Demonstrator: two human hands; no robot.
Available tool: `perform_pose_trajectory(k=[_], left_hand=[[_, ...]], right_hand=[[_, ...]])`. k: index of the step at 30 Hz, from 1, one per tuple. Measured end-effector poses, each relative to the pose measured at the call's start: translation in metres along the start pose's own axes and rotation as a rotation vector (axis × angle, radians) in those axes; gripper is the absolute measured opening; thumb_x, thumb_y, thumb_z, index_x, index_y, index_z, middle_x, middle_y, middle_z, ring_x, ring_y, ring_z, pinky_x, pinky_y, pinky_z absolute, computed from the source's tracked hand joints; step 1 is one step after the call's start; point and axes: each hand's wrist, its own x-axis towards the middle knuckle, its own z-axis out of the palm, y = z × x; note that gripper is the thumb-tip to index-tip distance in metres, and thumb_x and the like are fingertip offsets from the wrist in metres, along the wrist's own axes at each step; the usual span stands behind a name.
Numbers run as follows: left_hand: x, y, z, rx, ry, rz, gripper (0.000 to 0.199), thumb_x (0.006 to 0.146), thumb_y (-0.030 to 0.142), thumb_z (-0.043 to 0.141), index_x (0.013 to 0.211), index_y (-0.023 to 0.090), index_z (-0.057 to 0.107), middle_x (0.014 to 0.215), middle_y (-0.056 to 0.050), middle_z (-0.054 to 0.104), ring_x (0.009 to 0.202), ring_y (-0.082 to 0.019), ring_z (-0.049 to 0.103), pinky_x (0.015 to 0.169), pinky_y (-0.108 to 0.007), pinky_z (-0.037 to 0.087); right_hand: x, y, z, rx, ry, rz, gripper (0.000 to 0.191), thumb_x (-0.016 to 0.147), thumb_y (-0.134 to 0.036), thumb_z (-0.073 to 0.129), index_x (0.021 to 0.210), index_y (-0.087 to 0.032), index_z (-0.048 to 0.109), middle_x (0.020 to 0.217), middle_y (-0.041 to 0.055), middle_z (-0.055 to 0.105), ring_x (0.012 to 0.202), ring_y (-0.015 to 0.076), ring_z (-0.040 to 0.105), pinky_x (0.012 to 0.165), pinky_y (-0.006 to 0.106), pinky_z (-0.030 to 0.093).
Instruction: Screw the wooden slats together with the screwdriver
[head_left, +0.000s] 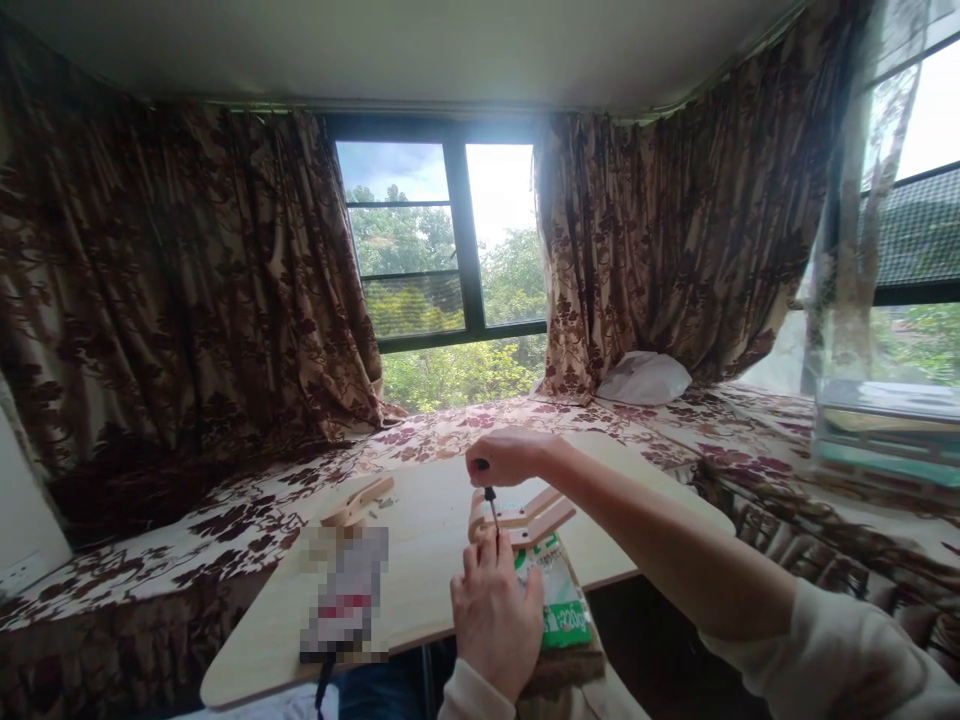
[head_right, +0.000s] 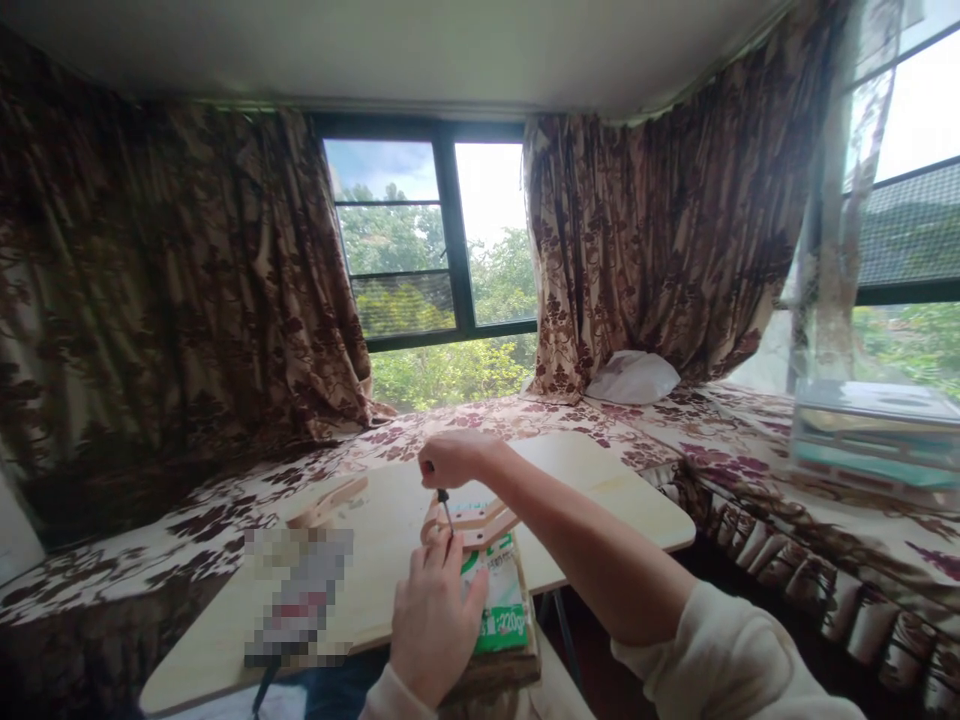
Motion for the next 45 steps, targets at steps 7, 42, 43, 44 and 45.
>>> perform_pose_trajectory(k=[7, 42, 43, 44, 45], left_hand=[[-0.001, 0.002, -0.003, -0.008, -0.022, -0.003, 0.043, 0.084, 0.037, 0.041, 0.123, 0.021, 0.047, 0.133, -0.003, 0.045, 0.115, -0.022, 0.040, 0.088, -0.039, 0.038], [0.001, 0.002, -0.005, 0.003, -0.049, 0.003, 0.045, 0.084, 0.038, 0.042, 0.124, 0.020, 0.046, 0.134, -0.003, 0.044, 0.115, -0.023, 0.039, 0.089, -0.040, 0.038], [0.001, 0.002, -0.005, 0.000, -0.050, 0.001, 0.045, 0.084, 0.038, 0.042, 0.125, 0.019, 0.046, 0.134, -0.003, 0.044, 0.116, -0.023, 0.039, 0.089, -0.040, 0.037], [0.002, 0.002, -0.004, -0.004, -0.051, -0.001, 0.045, 0.084, 0.038, 0.041, 0.125, 0.019, 0.046, 0.135, -0.003, 0.044, 0.116, -0.023, 0.039, 0.090, -0.039, 0.037], [0.002, 0.002, -0.004, -0.008, -0.052, -0.003, 0.045, 0.084, 0.037, 0.040, 0.126, 0.019, 0.045, 0.135, -0.003, 0.043, 0.116, -0.023, 0.039, 0.090, -0.039, 0.037]], right_hand=[[0.004, -0.004, 0.015, -0.043, 0.080, 0.132, 0.031, 0.089, -0.032, 0.052, 0.115, -0.016, 0.054, 0.114, 0.0083, 0.056, 0.095, 0.0202, 0.057, 0.079, 0.041, 0.049], [0.001, 0.010, 0.010, 0.042, 0.067, 0.068, 0.028, 0.089, -0.032, 0.052, 0.112, -0.016, 0.055, 0.111, 0.0076, 0.057, 0.092, 0.0190, 0.058, 0.077, 0.039, 0.050], [0.001, 0.010, 0.010, 0.051, 0.070, 0.059, 0.028, 0.089, -0.032, 0.052, 0.112, -0.016, 0.056, 0.111, 0.0075, 0.057, 0.091, 0.0187, 0.058, 0.077, 0.039, 0.050], [0.000, 0.009, 0.011, 0.059, 0.079, 0.058, 0.027, 0.089, -0.032, 0.052, 0.112, -0.016, 0.056, 0.111, 0.0074, 0.058, 0.091, 0.0186, 0.058, 0.076, 0.039, 0.050], [0.000, 0.009, 0.014, 0.065, 0.095, 0.066, 0.027, 0.089, -0.032, 0.052, 0.112, -0.016, 0.056, 0.111, 0.0075, 0.058, 0.091, 0.0186, 0.058, 0.076, 0.039, 0.050]])
